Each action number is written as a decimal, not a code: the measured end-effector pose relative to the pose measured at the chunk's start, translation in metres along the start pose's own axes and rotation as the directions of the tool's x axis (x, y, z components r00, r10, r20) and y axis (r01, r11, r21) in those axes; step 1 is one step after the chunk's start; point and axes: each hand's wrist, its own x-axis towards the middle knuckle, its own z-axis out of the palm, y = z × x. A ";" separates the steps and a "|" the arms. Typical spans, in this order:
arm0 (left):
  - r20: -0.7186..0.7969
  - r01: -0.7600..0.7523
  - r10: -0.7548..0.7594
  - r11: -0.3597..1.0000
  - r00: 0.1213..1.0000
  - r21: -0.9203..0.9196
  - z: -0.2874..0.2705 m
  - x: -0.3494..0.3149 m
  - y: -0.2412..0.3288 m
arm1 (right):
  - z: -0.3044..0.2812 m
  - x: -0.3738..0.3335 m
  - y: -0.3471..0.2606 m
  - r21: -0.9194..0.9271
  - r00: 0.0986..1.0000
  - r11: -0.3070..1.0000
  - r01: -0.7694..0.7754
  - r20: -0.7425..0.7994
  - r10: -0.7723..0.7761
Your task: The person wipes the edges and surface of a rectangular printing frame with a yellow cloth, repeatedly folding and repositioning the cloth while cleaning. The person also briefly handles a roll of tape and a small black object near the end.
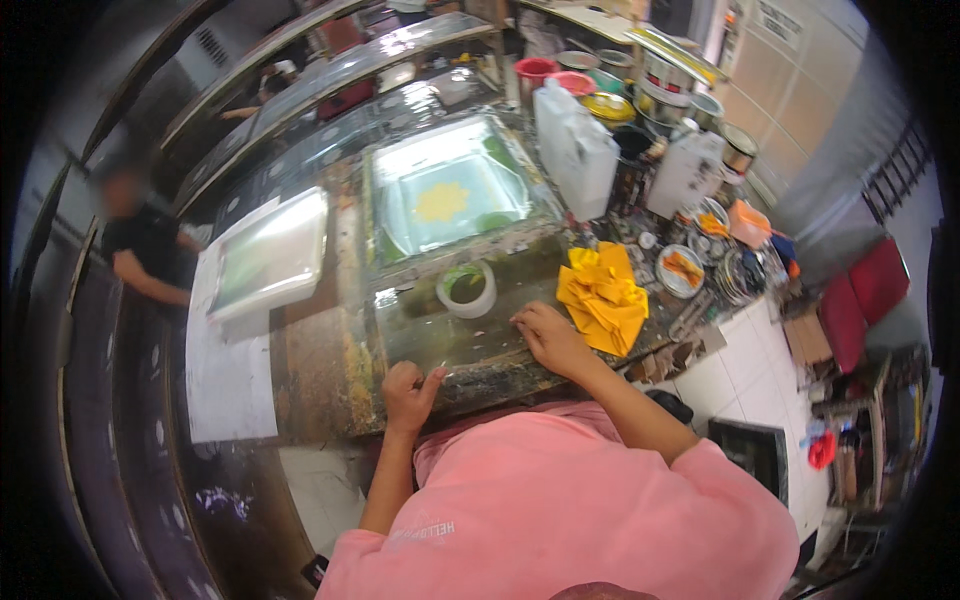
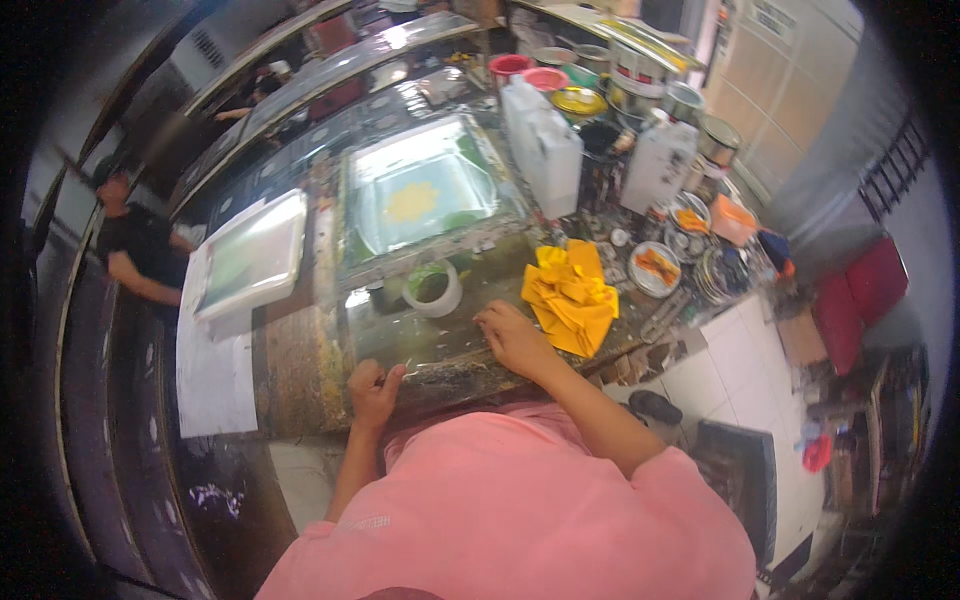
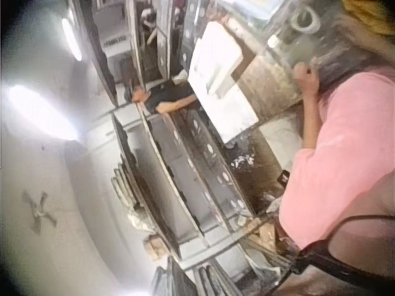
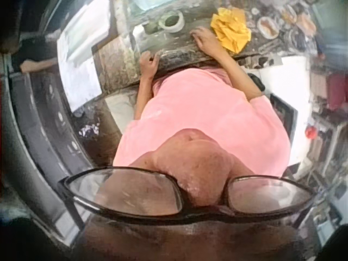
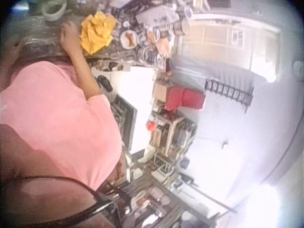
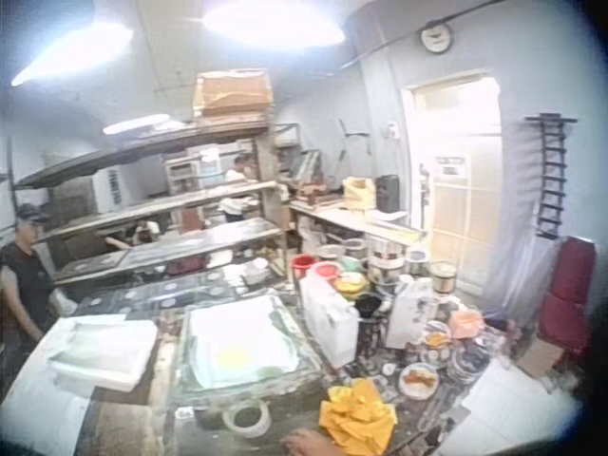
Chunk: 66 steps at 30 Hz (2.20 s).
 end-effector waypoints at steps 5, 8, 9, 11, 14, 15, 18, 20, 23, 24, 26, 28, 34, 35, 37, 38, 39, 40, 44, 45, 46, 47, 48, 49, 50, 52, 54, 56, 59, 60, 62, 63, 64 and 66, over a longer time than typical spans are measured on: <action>-0.189 0.162 -0.132 0.975 0.973 0.152 -0.038 -0.010 -0.043 | 0.003 0.011 -0.016 -0.157 0.993 0.986 0.059 0.113 -0.042; -0.227 0.220 -0.173 0.955 0.958 0.199 -0.067 -0.013 -0.056 | 0.020 0.023 -0.034 0.147 0.961 0.987 0.058 0.260 -0.095; -0.263 0.255 -0.190 0.937 0.946 0.240 -0.076 -0.022 -0.070 | 0.031 0.030 -0.039 0.150 0.925 0.977 0.151 0.326 -0.193; -0.279 0.296 -0.211 0.904 0.937 0.309 -0.093 -0.023 -0.077 | 0.052 0.042 -0.055 0.227 0.866 0.960 0.166 0.431 -0.252; -0.313 0.371 -0.263 0.856 0.912 0.361 -0.112 -0.021 -0.098 | 0.085 0.063 -0.075 0.358 0.761 0.911 0.204 0.527 -0.378; -0.325 0.369 -0.247 0.839 0.913 0.400 -0.117 -0.017 -0.104 | 0.098 0.068 -0.080 0.406 0.722 0.888 0.215 0.546 -0.424; -0.343 0.404 -0.265 0.799 0.901 0.446 -0.121 -0.021 -0.126 | 0.140 0.079 -0.094 0.569 0.634 0.809 0.147 0.574 -0.519; -0.333 0.425 -0.288 0.768 0.898 0.479 -0.119 -0.017 -0.130 | 0.164 0.082 -0.092 0.625 0.643 0.761 0.174 0.514 -0.568; -0.316 0.458 -0.334 0.703 0.888 0.544 -0.113 -0.009 -0.122 | 0.179 0.089 -0.088 0.657 0.639 0.750 0.073 0.546 -0.541; -0.316 0.470 -0.350 0.698 0.882 0.539 -0.115 -0.011 -0.124 | 0.178 0.091 -0.086 0.650 0.624 0.760 0.014 0.588 -0.515; -0.311 0.491 -0.381 0.692 0.871 0.529 -0.117 -0.011 -0.125 | 0.178 0.095 -0.085 0.642 0.611 0.763 -0.077 0.635 -0.473; -0.305 0.488 -0.382 0.697 0.873 0.525 -0.115 -0.007 -0.123 | 0.176 0.096 -0.083 0.634 0.625 0.760 -0.146 0.654 -0.426; -0.290 0.484 -0.387 0.691 0.875 0.538 -0.115 -0.004 -0.119 | 0.184 0.091 -0.080 0.672 0.608 0.740 -0.014 0.593 -0.527; -0.284 0.481 -0.388 0.693 0.877 0.537 -0.116 -0.003 -0.119 | 0.184 0.089 -0.078 0.675 0.614 0.737 -0.028 0.594 -0.520; -0.281 0.475 -0.383 0.674 0.880 0.566 -0.115 -0.002 -0.120 | 0.183 0.092 -0.080 0.685 0.619 0.727 -0.055 0.594 -0.513; -0.275 0.485 -0.402 0.669 0.874 0.564 -0.115 -0.003 -0.119 | 0.183 0.091 -0.079 0.683 0.621 0.729 -0.054 0.594 -0.511; -0.270 0.490 -0.412 0.666 0.870 0.562 -0.115 -0.002 -0.120 | 0.184 0.092 -0.079 0.680 0.625 0.732 -0.045 0.590 -0.511; -0.264 0.495 -0.423 0.664 0.867 0.560 -0.115 -0.001 -0.121 | 0.185 0.092 -0.078 0.678 0.629 0.735 -0.036 0.587 -0.510; -0.267 0.481 -0.403 0.666 0.875 0.570 -0.114 0.000 -0.121 | 0.185 0.093 -0.077 0.684 0.636 0.728 -0.038 0.579 -0.511; -0.271 0.482 -0.402 0.662 0.875 0.574 -0.114 -0.001 -0.121 | 0.184 0.093 -0.078 0.681 0.633 0.731 -0.042 0.585 -0.508; -0.275 0.484 -0.402 0.658 0.874 0.577 -0.114 -0.001 -0.120 | 0.184 0.094 -0.078 0.678 0.629 0.734 -0.047 0.591 -0.505; -0.274 0.488 -0.407 0.659 0.871 0.573 -0.114 0.000 -0.120 | 0.185 0.095 -0.078 0.680 0.635 0.732 -0.042 0.584 -0.506; -0.279 0.497 -0.415 0.656 0.866 0.567 -0.115 0.001 -0.119 | 0.185 0.095 -0.079 0.683 0.634 0.730 -0.037 0.580 -0.511; -0.286 0.509 -0.425 0.651 0.859 0.563 -0.116 0.002 -0.117 | 0.186 0.096 -0.081 0.687 0.632 0.726 -0.032 0.576 -0.518; -0.279 0.508 -0.428 0.655 0.860 0.560 -0.117 0.003 -0.118 | 0.185 0.097 -0.082 0.678 0.638 0.734 -0.032 0.579 -0.507; -0.302 0.536 -0.446 0.639 0.842 0.551 -0.118 -0.003 -0.119 | 0.184 0.097 -0.085 0.670 0.619 0.742 -0.028 0.594 -0.513; -0.301 0.523 -0.430 0.649 0.851 0.553 -0.118 -0.004 -0.124 | 0.180 0.100 -0.088 0.649 0.588 0.759 -0.052 0.634 -0.502; -0.300 0.525 -0.433 0.653 0.850 0.546 -0.119 -0.005 -0.125 | 0.176 0.100 -0.092 0.609 0.590 0.793 -0.026 0.649 -0.480; -0.336 0.538 -0.420 0.630 0.843 0.560 -0.115 -0.011 -0.130 | 0.169 0.099 -0.100 0.571 0.595 0.820 -0.041 0.673 -0.439; -0.301 0.554 -0.471 0.620 0.829 0.556 -0.116 -0.010 -0.128 | 0.169 0.099 -0.101 0.562 0.600 0.825 -0.054 0.679 -0.423; -0.342 0.554 -0.436 0.660 0.833 0.508 -0.114 -0.012 -0.124 | 0.172 0.094 -0.097 0.571 0.635 0.820 -0.043 0.649 -0.419; -0.355 0.556 -0.428 0.661 0.831 0.504 -0.113 -0.012 -0.123 | 0.172 0.094 -0.096 0.554 0.630 0.832 -0.032 0.657 -0.413; -0.364 0.554 -0.419 0.665 0.832 0.500 -0.113 -0.014 -0.122 | 0.172 0.094 -0.098 0.534 0.629 0.845 -0.022 0.664 -0.404; -0.373 0.549 -0.406 0.670 0.834 0.500 -0.114 -0.017 -0.122 | 0.172 0.093 -0.101 0.529 0.612 0.848 -0.028 0.680 -0.404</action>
